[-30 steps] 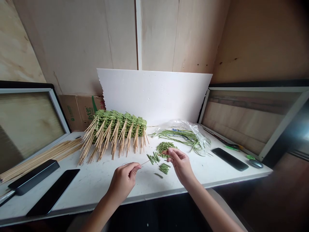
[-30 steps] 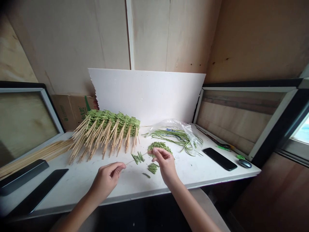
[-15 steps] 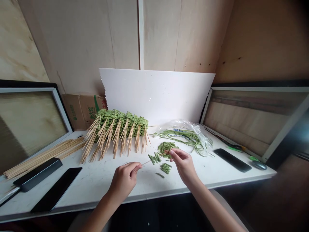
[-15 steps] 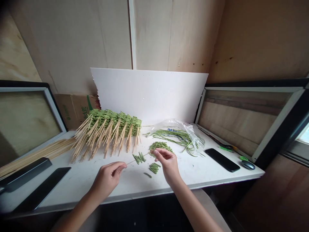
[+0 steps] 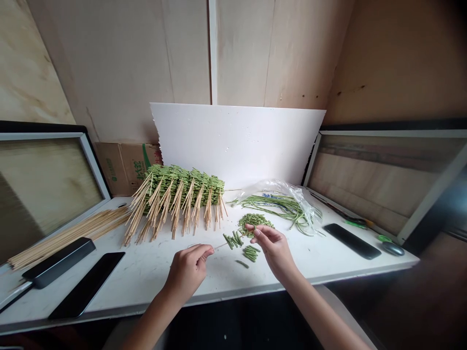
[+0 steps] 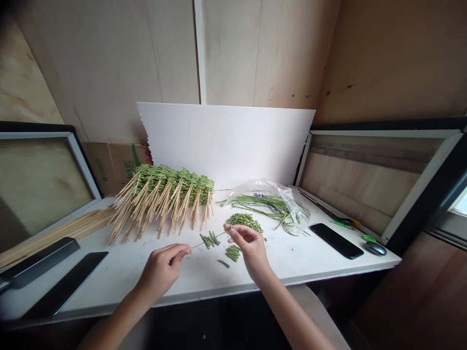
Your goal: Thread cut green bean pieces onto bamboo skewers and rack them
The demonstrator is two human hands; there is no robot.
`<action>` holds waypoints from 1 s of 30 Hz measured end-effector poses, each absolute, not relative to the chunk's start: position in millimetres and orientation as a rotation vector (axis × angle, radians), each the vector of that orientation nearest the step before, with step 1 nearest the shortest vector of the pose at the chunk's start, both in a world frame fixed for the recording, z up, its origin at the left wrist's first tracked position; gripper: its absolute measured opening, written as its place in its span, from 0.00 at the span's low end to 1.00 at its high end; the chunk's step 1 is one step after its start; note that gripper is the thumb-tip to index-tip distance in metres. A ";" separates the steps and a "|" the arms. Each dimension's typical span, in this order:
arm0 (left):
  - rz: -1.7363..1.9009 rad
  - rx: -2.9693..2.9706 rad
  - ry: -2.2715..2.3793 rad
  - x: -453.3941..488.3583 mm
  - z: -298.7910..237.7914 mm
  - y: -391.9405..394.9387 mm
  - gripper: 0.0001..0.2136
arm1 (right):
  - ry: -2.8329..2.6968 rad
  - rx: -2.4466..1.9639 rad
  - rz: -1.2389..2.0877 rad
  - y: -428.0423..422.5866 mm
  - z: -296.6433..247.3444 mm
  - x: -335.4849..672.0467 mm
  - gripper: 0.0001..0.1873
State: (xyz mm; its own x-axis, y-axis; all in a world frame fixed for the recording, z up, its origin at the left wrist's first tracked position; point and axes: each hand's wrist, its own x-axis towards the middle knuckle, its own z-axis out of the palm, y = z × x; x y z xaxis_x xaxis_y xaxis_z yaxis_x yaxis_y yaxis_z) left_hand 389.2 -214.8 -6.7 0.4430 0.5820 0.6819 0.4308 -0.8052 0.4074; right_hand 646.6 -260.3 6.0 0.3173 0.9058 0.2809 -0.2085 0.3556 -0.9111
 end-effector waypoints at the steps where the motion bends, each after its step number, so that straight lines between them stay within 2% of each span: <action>1: 1.303 2.523 0.889 389.7 -7.5 -215.1 0.12 | -0.948 -0.901 0.890 -260.3 5.5 646.0 0.12; 9: 1.398 2.623 0.854 390.6 -10.2 -217.9 0.13 | -0.981 -0.961 0.927 -267.8 16.1 644.7 0.14; 16: 1.455 2.519 0.837 393.1 -2.9 -220.1 0.10 | -0.979 -0.920 0.948 -269.8 20.8 644.9 0.13; 30: 1.498 2.510 0.833 395.7 -6.0 -225.4 0.10 | -0.972 -0.981 0.743 -272.4 20.3 639.6 0.13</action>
State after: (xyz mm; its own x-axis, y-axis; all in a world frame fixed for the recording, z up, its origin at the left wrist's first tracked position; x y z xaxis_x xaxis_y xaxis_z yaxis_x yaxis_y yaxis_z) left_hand 395.7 -225.4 -6.0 0.3656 0.5022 0.7837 0.4011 -0.8448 0.3542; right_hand 639.6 -272.4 20.3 0.3927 0.8607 0.3240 -0.0870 0.3855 -0.9186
